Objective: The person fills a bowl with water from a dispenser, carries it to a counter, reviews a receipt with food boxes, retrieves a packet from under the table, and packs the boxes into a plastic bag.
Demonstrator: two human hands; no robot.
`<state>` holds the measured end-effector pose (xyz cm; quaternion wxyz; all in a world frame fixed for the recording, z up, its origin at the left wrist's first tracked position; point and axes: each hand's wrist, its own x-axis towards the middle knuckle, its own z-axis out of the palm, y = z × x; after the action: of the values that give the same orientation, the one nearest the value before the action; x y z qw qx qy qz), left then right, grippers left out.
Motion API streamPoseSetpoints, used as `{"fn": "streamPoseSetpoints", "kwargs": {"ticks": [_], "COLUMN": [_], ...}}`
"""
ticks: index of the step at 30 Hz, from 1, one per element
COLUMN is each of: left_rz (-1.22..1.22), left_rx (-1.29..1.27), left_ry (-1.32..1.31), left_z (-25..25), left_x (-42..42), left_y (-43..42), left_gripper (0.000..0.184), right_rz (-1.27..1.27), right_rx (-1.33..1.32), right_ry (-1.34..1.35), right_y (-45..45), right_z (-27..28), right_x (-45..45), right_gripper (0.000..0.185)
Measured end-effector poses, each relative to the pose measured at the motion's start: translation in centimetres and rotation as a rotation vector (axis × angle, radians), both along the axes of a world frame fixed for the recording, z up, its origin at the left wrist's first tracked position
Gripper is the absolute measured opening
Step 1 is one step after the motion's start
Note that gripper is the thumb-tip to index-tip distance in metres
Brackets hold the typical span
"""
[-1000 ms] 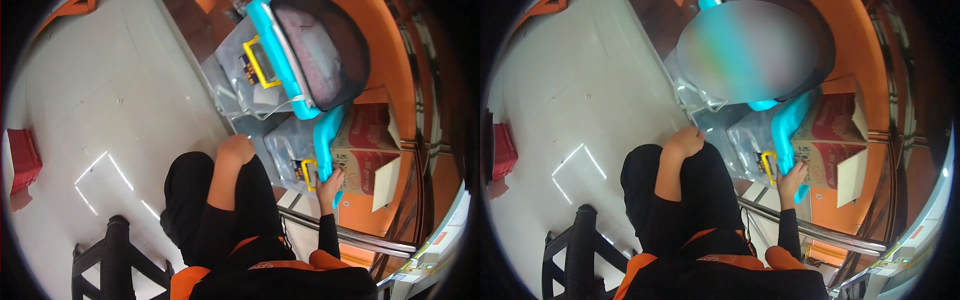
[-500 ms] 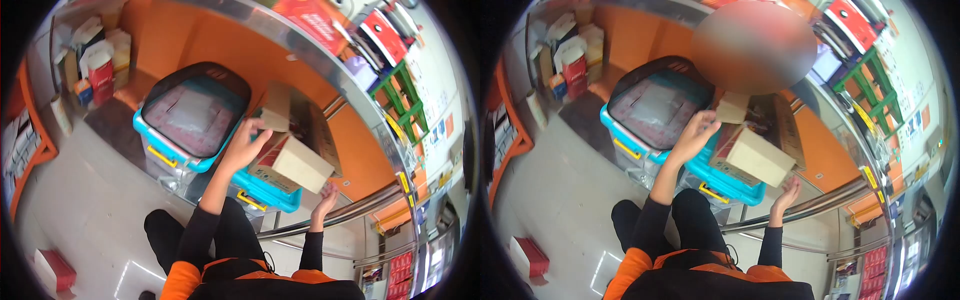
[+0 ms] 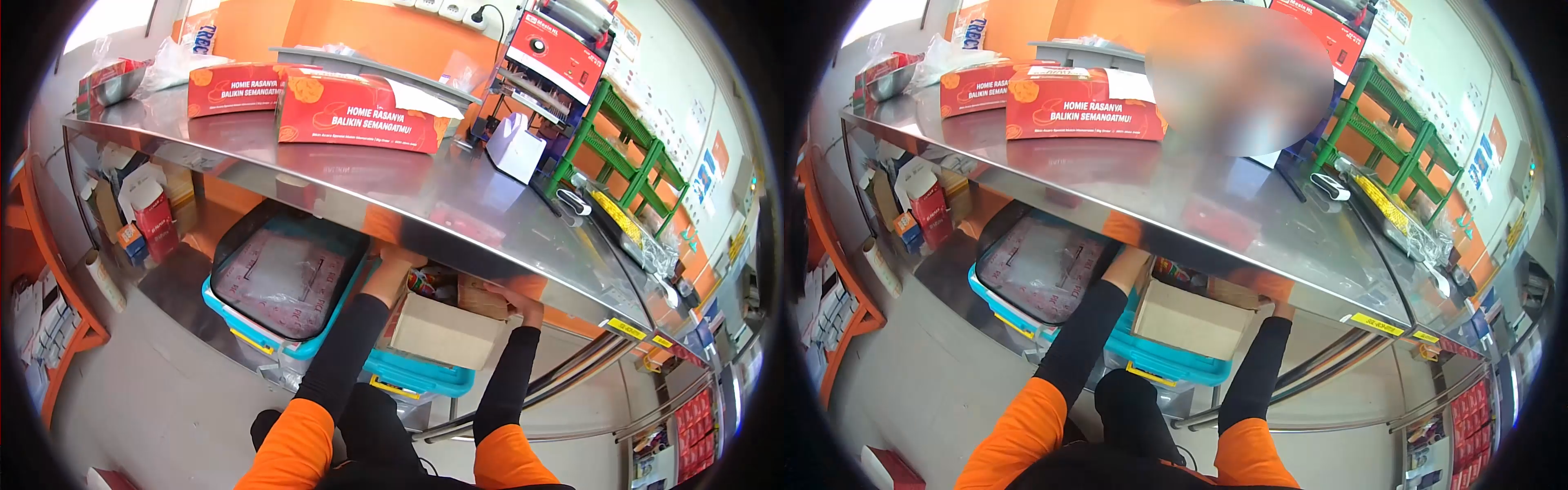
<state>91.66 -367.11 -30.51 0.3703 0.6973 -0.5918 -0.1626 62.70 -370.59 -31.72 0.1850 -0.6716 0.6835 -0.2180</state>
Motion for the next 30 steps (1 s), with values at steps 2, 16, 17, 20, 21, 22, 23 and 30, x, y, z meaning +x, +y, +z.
{"fn": "streamPoseSetpoints", "kwargs": {"ticks": [2, 16, 17, 20, 21, 22, 23, 30], "left_rz": [0.016, -0.173, -0.184, -0.213, -0.222, -0.225, -0.232, -0.365], "left_rx": [-0.007, 0.141, 0.116, 0.185, 0.234, 0.23, 0.228, 0.204], "left_ry": [-0.045, -0.07, -0.095, -0.152, -0.168, -0.174, -0.182, -0.149], "left_z": [-0.8, 1.6, 1.9, 1.5, 1.4, 1.4, 1.3, 1.7], "left_x": [-0.5, 5.9, 6.5, 8.0, 8.5, 9.0, 9.3, 9.5], "left_y": [0.1, 11.9, 14.3, 19.5, 20.9, 22.2, 23.3, 23.1], "left_gripper": [0.06, 0.035, 0.035, 0.035, 0.036, 0.037, 0.037, 0.035], "right_rz": [-0.023, 0.286, 0.31, 0.453, 0.439, 0.325, 0.403, 0.428], "right_rx": [-0.025, -0.012, 0.024, 0.013, 0.036, 0.103, 0.178, 0.165], "right_ry": [-0.068, -0.736, -0.712, -0.575, -0.571, -0.628, -0.715, -0.963], "right_y": [-0.6, 14.2, 15.6, 19.3, 21.4, 24.8, 26.2, 32.6], "right_z": [-0.5, 6.5, 7.2, 6.2, 6.3, 6.7, 5.9, 1.3], "right_x": [0.1, 1.8, 2.3, 1.8, 2.2, 3.5, 3.6, 3.8], "right_gripper": [0.046, 0.016, 0.014, 0.018, 0.018, 0.019, 0.02, 0.024]}}
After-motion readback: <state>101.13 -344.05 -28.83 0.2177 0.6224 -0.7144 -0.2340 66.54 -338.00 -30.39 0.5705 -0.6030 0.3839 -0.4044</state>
